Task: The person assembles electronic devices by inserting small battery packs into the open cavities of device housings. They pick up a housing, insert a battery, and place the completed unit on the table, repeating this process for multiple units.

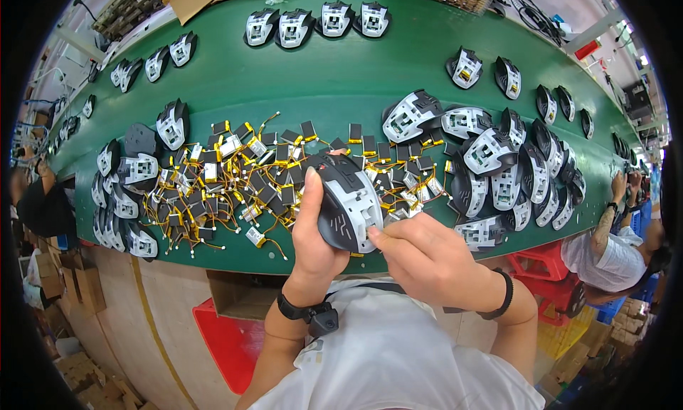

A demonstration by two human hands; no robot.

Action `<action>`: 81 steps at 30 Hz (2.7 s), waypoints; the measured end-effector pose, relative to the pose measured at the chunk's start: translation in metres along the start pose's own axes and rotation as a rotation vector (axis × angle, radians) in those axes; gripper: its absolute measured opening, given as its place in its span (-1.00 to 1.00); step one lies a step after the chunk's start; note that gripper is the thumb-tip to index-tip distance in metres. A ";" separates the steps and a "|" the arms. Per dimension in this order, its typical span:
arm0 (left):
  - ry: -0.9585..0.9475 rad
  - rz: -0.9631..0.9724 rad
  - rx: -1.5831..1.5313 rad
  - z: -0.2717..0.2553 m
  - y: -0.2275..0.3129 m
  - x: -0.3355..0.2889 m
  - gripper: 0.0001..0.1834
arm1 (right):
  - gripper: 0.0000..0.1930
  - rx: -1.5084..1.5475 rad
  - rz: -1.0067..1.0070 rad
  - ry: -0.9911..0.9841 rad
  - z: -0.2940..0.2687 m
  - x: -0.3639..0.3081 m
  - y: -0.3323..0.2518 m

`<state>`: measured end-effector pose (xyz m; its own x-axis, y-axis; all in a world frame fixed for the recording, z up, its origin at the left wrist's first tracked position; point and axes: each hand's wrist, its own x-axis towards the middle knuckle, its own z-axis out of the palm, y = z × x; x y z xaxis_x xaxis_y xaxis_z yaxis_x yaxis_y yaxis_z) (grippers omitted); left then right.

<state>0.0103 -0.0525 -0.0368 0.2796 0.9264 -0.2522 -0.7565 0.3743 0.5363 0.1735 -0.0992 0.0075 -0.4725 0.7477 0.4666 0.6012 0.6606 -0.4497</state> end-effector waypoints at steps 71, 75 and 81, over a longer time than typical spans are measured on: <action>-0.282 0.297 -0.053 -0.006 -0.004 0.021 -0.17 | -0.71 1.034 0.740 0.406 0.024 0.005 -0.010; -0.265 0.335 -0.032 -0.004 -0.005 0.021 -0.14 | -0.81 0.501 0.488 0.376 0.026 0.013 -0.011; -0.263 0.457 0.013 0.002 -0.003 0.018 -0.15 | -0.85 0.999 0.700 0.520 0.041 0.009 -0.020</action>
<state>0.0182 -0.0369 -0.0413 0.0633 0.9736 0.2192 -0.8292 -0.0709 0.5544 0.1310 -0.1033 -0.0103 0.1758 0.9835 0.0431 -0.2199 0.0819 -0.9721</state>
